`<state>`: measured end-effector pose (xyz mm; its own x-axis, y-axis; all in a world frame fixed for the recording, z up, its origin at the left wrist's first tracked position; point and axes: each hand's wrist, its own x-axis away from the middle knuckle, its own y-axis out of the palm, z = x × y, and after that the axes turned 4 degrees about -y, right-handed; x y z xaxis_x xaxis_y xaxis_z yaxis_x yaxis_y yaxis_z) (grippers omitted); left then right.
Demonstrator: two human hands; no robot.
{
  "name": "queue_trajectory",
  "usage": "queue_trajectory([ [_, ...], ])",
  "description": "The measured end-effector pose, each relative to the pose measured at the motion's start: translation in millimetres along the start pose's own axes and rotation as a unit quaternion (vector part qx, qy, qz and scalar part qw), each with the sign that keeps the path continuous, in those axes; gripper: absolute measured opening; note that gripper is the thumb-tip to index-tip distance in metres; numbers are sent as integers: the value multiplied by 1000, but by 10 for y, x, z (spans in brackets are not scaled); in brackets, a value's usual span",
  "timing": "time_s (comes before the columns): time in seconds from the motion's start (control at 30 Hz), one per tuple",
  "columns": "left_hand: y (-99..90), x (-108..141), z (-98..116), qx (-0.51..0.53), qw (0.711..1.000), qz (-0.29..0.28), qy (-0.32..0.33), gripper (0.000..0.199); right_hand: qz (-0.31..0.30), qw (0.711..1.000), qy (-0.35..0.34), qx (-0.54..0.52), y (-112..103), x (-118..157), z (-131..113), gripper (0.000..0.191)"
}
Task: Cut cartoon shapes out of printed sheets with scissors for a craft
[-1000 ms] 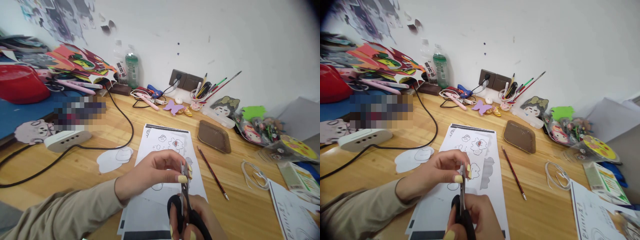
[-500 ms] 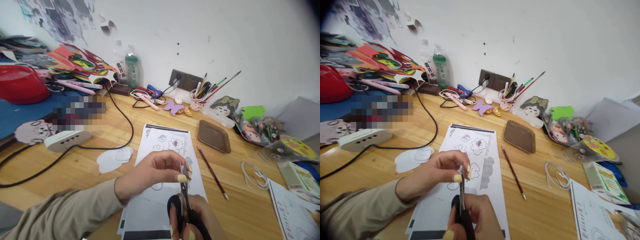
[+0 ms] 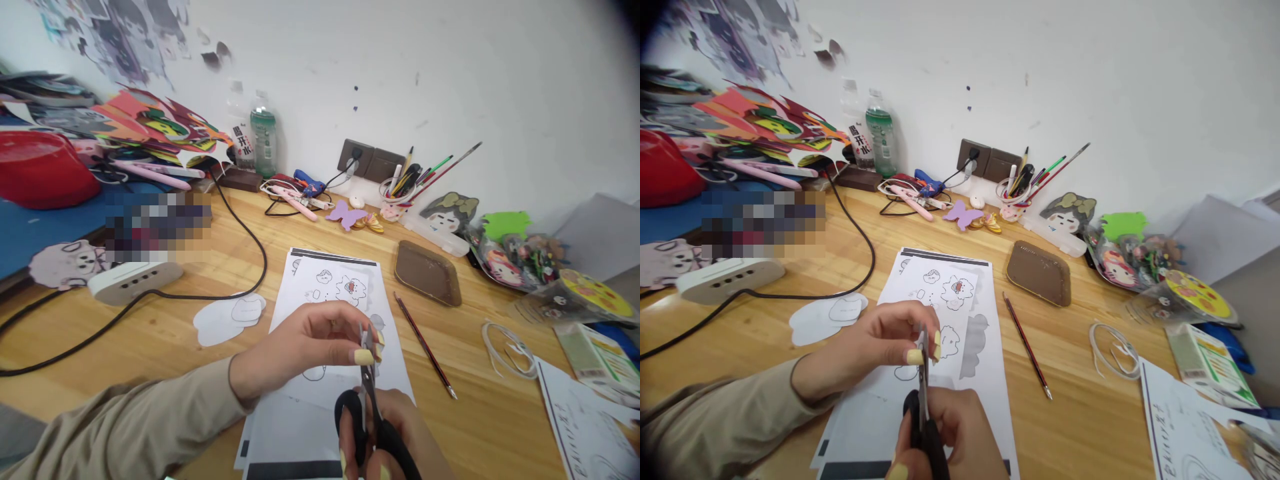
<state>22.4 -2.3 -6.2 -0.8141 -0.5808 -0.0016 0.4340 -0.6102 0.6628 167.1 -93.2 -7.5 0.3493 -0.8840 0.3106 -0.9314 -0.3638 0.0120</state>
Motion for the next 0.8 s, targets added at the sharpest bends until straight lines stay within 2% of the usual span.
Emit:
queue_trajectory([
  [0.43, -1, -7, 12, -2, 1000, -5, -5, 11, -33, 999, -11, -3, -8, -20, -47, 61],
  [0.8, 2, 3, 16, -32, 999, 0, -3, 10, -22, 1000, -1, 2, 2, -27, -80, 64],
])
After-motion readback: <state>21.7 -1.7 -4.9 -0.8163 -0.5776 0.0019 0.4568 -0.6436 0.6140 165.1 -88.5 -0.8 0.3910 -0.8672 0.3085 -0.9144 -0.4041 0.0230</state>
